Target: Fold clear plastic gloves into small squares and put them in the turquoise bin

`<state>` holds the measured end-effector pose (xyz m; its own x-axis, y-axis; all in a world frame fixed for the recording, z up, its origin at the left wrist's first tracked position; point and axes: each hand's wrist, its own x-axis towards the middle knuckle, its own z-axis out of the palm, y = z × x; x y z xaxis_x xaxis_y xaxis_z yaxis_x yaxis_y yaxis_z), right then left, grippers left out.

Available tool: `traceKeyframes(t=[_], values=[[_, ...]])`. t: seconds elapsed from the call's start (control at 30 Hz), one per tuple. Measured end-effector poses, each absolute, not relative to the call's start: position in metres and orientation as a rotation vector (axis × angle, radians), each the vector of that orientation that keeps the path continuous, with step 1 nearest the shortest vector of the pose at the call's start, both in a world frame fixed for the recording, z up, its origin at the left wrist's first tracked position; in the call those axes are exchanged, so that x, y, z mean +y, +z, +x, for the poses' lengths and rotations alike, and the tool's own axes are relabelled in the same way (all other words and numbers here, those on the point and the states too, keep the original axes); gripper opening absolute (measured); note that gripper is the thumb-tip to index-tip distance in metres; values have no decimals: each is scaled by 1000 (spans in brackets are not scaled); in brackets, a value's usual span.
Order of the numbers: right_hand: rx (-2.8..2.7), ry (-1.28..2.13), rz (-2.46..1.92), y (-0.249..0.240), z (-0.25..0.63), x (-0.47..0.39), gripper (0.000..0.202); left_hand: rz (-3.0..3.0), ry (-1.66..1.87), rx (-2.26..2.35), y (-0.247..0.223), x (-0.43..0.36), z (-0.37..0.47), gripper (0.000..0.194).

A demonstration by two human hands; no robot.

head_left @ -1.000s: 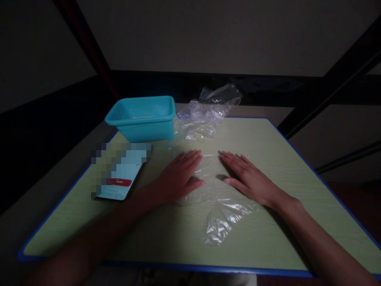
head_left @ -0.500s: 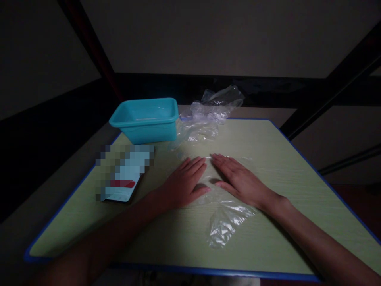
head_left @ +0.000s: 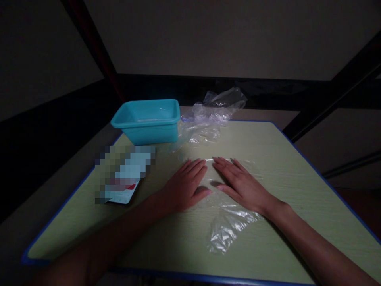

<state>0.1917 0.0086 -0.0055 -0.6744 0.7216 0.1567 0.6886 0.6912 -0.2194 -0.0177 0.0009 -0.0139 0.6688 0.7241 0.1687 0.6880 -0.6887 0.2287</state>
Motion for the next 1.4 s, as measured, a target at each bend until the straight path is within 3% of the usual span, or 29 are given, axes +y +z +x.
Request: traceKeyframes(t=[0.87,1.13,1.4], values=[[-2633,134,-1291,-5,220,17,69,2707,270,1156,-8,0,-18,58],[-2656,153,-1355,-8,230,20,69,2666,259,1400,-3,0,-23,63],[-2631,46,-1285,1,224,18,54,2652,195,1435,-6,3,-34,63]])
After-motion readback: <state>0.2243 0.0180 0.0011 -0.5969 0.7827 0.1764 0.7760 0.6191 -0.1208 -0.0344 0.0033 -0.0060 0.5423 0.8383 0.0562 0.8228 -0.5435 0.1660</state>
